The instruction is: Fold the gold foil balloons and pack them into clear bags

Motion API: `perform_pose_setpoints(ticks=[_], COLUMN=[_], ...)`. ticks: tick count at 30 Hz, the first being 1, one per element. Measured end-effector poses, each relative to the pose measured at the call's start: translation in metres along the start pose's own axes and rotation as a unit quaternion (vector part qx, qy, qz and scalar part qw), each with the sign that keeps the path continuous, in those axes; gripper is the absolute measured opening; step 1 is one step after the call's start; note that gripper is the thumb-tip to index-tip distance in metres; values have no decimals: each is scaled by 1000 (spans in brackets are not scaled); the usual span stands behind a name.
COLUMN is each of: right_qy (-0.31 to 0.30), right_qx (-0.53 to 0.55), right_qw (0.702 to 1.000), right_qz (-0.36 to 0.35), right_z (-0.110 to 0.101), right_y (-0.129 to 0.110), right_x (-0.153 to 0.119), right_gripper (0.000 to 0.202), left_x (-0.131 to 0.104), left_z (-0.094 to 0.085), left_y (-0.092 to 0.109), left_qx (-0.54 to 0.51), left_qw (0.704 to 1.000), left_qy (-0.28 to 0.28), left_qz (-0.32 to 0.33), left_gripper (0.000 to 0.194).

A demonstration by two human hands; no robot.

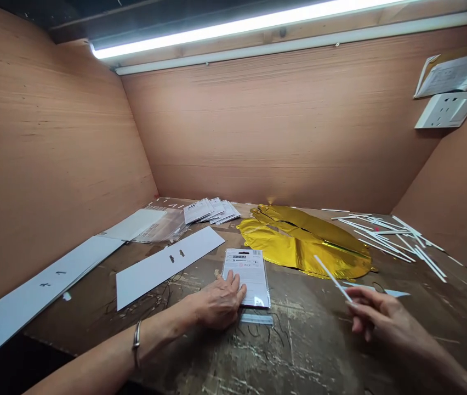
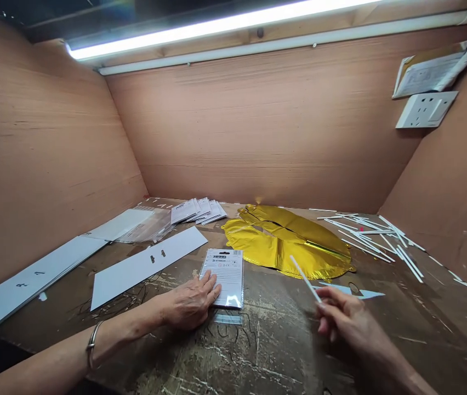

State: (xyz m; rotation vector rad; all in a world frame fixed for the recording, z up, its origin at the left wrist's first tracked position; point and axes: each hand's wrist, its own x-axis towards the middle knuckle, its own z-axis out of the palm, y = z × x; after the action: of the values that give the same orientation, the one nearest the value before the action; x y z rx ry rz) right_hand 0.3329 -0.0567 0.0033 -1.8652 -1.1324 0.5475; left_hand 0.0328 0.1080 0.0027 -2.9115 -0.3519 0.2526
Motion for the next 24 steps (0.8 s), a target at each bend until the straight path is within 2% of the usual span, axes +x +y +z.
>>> perform_pose_setpoints(ticks=[2, 3, 6, 11, 15, 20, 24], right_qy=[-123, -154, -136, -71, -42, -2, 31], right_qx=[39, 33, -40, -156, -240, -322, -402], right_qw=[992, 988, 985, 958, 933, 904, 864], right_qz=[10, -1, -95, -230, -263, -282, -302], right_z=[13, 17, 20, 19, 22, 32, 45], right_y=[-17, -24, -41, -61, -74, -88, -99], right_x=[-16, -22, -29, -27, -22, -17, -16], right_gripper=[25, 25, 23, 23, 26, 27, 24], left_x=[2, 3, 11, 30, 40, 44, 48], left_z=[1, -1, -14, -41, -54, -60, -67], left_y=[3, 3, 2, -9, -16, -14, -12], left_qx=[20, 25, 14, -37, -52, -70, -78], left_qw=[1000, 1000, 1000, 999, 998, 996, 996], left_qy=[10, 15, 16, 12, 24, 31, 12], left_qz=[1, 1, -6, -29, -35, -40, -49], left_gripper=[44, 41, 28, 18, 17, 15, 16])
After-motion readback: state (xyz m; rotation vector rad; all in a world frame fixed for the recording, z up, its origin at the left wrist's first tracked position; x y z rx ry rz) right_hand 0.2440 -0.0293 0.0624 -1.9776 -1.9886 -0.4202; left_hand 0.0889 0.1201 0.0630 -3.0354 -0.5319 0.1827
